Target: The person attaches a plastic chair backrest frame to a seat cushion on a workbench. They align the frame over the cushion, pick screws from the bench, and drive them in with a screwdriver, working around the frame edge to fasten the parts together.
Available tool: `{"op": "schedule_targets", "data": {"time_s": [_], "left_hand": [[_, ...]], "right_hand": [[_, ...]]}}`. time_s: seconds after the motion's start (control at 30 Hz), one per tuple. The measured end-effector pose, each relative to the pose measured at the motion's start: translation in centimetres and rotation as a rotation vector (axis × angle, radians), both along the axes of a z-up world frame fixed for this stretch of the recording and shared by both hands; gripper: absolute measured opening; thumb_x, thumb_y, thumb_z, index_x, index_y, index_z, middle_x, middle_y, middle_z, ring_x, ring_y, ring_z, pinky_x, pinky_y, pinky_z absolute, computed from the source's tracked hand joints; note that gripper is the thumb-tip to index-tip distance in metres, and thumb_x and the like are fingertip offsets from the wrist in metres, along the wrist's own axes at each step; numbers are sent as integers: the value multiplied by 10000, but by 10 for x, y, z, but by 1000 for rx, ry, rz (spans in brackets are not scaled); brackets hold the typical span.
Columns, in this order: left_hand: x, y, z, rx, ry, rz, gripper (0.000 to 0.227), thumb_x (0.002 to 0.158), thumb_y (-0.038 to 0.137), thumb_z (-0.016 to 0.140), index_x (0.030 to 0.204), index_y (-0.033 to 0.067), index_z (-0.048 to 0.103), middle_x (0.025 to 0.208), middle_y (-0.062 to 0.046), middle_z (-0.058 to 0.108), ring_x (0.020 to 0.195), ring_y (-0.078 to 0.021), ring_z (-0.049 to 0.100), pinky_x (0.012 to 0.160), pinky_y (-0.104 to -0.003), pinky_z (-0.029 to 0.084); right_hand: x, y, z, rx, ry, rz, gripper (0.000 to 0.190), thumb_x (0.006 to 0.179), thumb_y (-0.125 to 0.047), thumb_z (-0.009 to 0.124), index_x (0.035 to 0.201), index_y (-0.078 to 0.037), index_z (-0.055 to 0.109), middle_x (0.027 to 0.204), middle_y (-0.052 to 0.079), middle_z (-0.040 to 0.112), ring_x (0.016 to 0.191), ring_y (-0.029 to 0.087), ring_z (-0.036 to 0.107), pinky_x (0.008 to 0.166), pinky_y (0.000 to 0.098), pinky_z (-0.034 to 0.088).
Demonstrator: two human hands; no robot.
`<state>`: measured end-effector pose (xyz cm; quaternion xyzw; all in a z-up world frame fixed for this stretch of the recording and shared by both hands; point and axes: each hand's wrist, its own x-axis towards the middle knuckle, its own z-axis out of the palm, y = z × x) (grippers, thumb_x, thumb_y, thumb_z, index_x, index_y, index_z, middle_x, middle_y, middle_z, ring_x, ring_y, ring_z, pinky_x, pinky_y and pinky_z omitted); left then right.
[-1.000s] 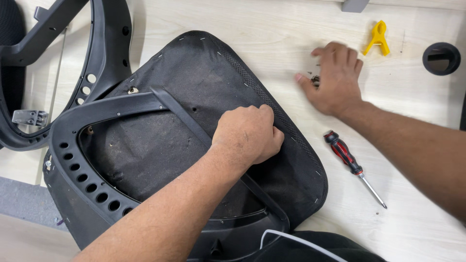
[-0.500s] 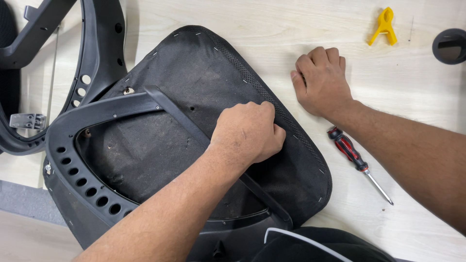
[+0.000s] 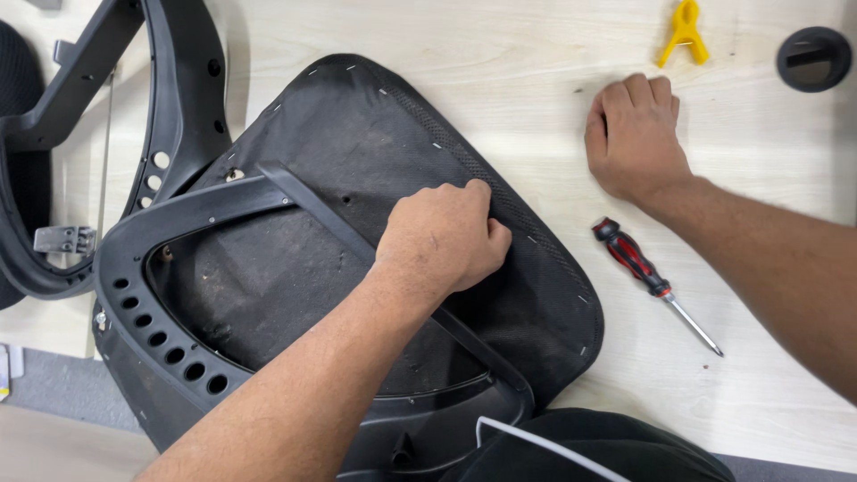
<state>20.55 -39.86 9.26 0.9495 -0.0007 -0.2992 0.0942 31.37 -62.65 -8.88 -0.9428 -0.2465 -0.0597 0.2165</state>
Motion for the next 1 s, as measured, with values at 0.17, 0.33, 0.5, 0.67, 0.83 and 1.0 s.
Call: {"op": "schedule_targets", "data": {"time_s": [0.17, 0.33, 0.5, 0.67, 0.83, 1.0], "left_hand": [[-1, -3, 2, 20, -13, -3, 325, 951, 316, 532, 1024, 36, 680, 756, -148, 726, 701, -280, 740, 676, -443, 618], [-3, -5, 1, 47, -44, -14, 342, 937, 341, 550, 1037, 42, 681, 824, -155, 730, 784, -300, 737, 752, -467, 603], [-4, -7, -3, 71, -49, -19, 351, 930, 323, 532, 1075, 34, 670, 842, -164, 733, 814, -305, 741, 784, -475, 597], [-6, -8, -3, 90, -25, -34, 357, 951, 317, 510, 1113, 31, 650, 829, -167, 735, 794, -293, 753, 759, -462, 615], [-6, -4, -5, 77, -42, -61, 368, 961, 329, 512, 1117, 23, 641, 837, -169, 732, 788, -308, 743, 744, -467, 610], [-7, -1, -7, 39, -88, -70, 342, 958, 321, 523, 1067, 31, 667, 855, -164, 734, 808, -318, 734, 761, -473, 597]], "right_hand": [[-34, -38, 8, -2, 60, -63, 143, 1016, -156, 562, 1104, -46, 589, 1178, 190, 518, 1151, 393, 439, 1050, 534, 355], [-79, -76, 15, -39, 88, -137, 137, 1019, -167, 541, 1096, -64, 589, 1176, 161, 516, 1157, 362, 433, 1083, 508, 351], [-112, -107, 13, -105, 131, -224, 158, 1041, -196, 521, 1097, -66, 591, 1155, 145, 513, 1123, 333, 422, 1059, 488, 358], [-131, -116, 24, -198, 122, -309, 205, 1039, -244, 549, 1113, -75, 637, 1154, 138, 545, 1138, 326, 427, 1031, 510, 340], [-110, -96, 39, -235, 105, -264, 302, 1012, -333, 614, 1154, -72, 672, 1190, 150, 593, 1194, 325, 452, 1027, 524, 322], [-22, -36, 31, -52, 77, 7, 403, 970, -293, 674, 1287, -46, 646, 1276, 215, 562, 1221, 414, 485, 1042, 547, 373]]}}
